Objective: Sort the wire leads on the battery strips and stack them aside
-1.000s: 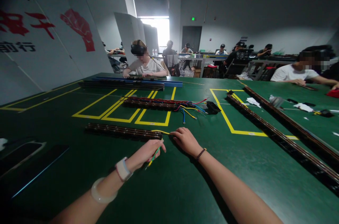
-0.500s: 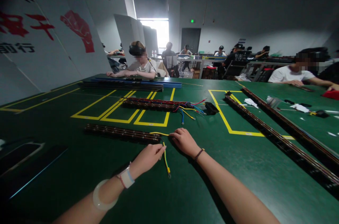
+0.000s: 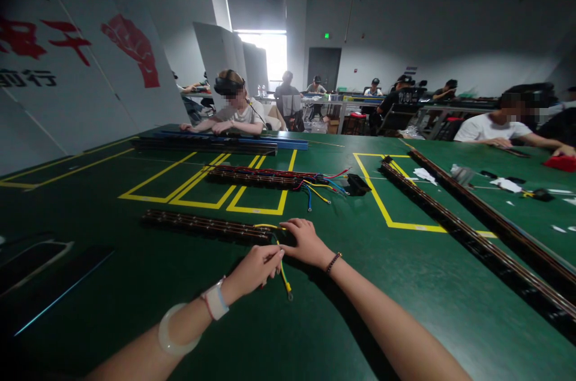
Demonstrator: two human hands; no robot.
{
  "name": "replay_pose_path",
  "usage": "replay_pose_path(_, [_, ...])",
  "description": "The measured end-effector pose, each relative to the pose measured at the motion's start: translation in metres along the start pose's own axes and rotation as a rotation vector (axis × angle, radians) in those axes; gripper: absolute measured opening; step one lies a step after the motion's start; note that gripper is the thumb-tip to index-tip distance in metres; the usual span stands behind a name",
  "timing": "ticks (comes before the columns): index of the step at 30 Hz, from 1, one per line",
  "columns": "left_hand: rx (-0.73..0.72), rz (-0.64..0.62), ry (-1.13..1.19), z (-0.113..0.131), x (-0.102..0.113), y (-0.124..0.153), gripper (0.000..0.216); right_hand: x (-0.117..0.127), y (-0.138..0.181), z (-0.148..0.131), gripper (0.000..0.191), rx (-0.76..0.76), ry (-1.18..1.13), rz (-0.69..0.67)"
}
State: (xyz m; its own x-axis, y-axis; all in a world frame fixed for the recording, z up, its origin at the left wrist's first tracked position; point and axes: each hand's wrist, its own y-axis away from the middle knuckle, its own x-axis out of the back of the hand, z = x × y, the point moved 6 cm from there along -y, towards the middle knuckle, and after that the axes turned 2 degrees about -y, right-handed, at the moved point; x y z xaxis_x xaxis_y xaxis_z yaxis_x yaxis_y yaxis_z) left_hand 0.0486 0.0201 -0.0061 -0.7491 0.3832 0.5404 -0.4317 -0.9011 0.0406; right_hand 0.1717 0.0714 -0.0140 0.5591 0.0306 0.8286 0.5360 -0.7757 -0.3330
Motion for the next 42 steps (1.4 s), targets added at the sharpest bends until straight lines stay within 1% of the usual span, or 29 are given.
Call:
replay_pose_path(2, [-0.006,-0.037,0.086,-0.001,-0.004,0.0,0.041,-0.004,-0.002,-0.001,0.058,-0.03,-0.023,-0.031])
replay_pose_path(4, [0.003,-0.086,0.183,-0.003,-0.008,-0.001,0.041,-0.005,-0.006,0.001,0.06,-0.065,-0.036,-0.059])
replay_pose_path(7, [0.062,-0.16,0.358,-0.006,-0.015,-0.003,0.042,-0.006,-0.014,0.007,0.048,-0.098,-0.082,-0.135])
replay_pose_path(9, [0.106,-0.199,0.473,-0.006,-0.018,-0.003,0.043,-0.008,-0.018,0.011,0.038,-0.122,-0.162,-0.204])
replay_pose_path(11, [0.151,-0.23,0.579,-0.008,-0.02,-0.003,0.042,-0.01,-0.019,0.015,0.033,-0.159,-0.268,-0.249])
replay_pose_path(14, [0.228,-0.247,0.729,-0.015,-0.023,-0.003,0.037,-0.011,-0.017,0.015,0.025,-0.206,-0.377,-0.223])
replay_pose_path(16, [0.267,-0.249,0.825,-0.021,-0.024,-0.005,0.034,-0.008,-0.014,0.011,0.021,-0.206,-0.374,-0.169])
replay_pose_path(18, [0.296,-0.246,0.916,-0.024,-0.025,-0.006,0.031,-0.002,-0.012,0.003,0.02,-0.18,-0.296,-0.122])
replay_pose_path(21, [0.337,-0.237,1.038,-0.027,-0.025,-0.009,0.029,0.005,-0.008,-0.014,0.021,-0.118,-0.058,-0.087])
replay_pose_path(24, [0.327,-0.262,1.127,-0.023,-0.025,-0.011,0.038,0.003,-0.003,-0.033,0.024,-0.008,0.254,-0.125])
replay_pose_path(27, [0.312,-0.221,1.159,-0.025,-0.023,-0.014,0.035,-0.004,0.003,-0.051,0.031,0.115,0.475,-0.163])
replay_pose_path(29, [0.333,-0.172,1.154,-0.03,-0.023,-0.015,0.031,-0.004,0.005,-0.059,0.031,0.151,0.519,-0.168])
replay_pose_path(31, [0.353,-0.14,1.151,-0.036,-0.023,-0.016,0.03,0.004,0.006,-0.065,0.023,0.156,0.492,-0.162])
replay_pose_path(33, [0.355,-0.129,1.161,-0.039,-0.023,-0.017,0.028,0.019,0.004,-0.068,0.019,0.122,0.448,-0.135])
replay_pose_path(36, [0.344,-0.147,1.184,-0.038,-0.023,-0.016,0.026,0.039,0.002,-0.066,0.023,0.026,0.442,-0.117])
replay_pose_path(38, [0.338,-0.168,1.191,-0.036,-0.023,-0.016,0.025,0.04,0.004,-0.062,0.021,-0.016,0.463,-0.17])
replay_pose_path(42, [0.331,-0.196,1.182,-0.033,-0.023,-0.015,0.023,0.027,0.008,-0.055,0.012,-0.06,0.465,-0.321])
